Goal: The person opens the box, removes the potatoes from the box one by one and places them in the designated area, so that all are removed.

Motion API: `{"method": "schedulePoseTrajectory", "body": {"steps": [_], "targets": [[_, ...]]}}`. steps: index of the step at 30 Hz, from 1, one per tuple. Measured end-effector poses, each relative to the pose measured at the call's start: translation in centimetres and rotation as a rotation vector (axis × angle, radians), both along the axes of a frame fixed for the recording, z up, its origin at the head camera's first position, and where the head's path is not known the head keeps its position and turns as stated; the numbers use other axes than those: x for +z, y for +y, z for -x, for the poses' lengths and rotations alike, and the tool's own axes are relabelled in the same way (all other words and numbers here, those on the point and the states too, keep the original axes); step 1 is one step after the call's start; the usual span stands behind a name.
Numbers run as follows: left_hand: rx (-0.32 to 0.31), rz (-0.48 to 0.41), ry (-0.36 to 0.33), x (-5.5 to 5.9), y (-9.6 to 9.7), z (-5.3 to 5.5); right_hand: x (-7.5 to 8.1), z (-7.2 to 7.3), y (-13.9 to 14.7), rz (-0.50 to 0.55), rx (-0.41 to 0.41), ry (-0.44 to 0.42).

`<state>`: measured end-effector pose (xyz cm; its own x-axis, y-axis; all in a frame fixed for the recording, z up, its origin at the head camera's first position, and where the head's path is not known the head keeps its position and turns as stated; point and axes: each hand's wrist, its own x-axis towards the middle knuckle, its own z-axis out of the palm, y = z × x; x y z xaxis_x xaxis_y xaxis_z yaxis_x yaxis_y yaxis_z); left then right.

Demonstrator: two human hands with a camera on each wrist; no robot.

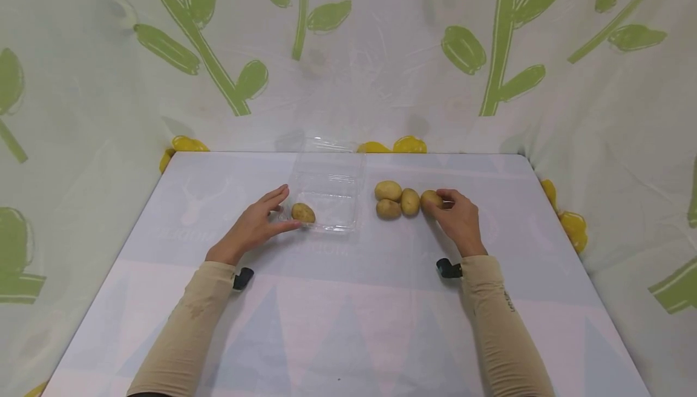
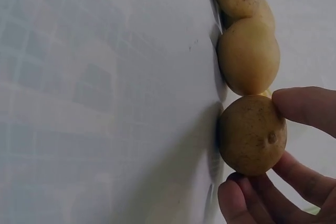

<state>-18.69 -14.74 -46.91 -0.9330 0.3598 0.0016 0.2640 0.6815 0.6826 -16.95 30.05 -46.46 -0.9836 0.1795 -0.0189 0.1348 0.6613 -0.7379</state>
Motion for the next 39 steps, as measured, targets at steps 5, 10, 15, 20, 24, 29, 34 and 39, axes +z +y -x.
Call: {"method": "schedulePoseTrajectory", "body": {"steps": [5, 10, 15, 20, 24, 29, 34, 39], "targets": [[0.001, 0.001, -0.005, 0.0, 0.0, 0.0, -0.1, -0.2, 0.1, 0.015, 0.007, -0.006], [0.002, 0.002, -0.011, -0.1, 0.0, 0.0, -0.1, -0.4, 0.2, 0.037, 0.006, -0.007], [0.006, 0.002, -0.015, -0.1, 0.0, 0.0, -0.1, -0.5, 0.3, 0.042, 0.002, -0.005], [0.000, 0.007, -0.013, -0.1, 0.0, 0.0, 0.0, -0.5, 0.4, 0.032, -0.028, 0.027], [-0.009, 0.018, 0.003, -0.1, -0.1, 0.1, 0.3, -0.4, 0.4, 0.022, -0.054, 0.106], [-0.011, 0.028, 0.011, -0.2, -0.2, 0.2, 1.0, -0.2, 0.0, 0.014, -0.065, 0.213], [-0.017, 0.061, 0.022, -0.1, -0.1, 0.2, 1.9, -0.2, -0.8, 0.049, -0.069, 0.265], [-0.024, 0.100, 0.032, 0.2, -0.1, 0.2, 2.9, -0.3, -2.0, 0.106, -0.036, 0.320]]}}
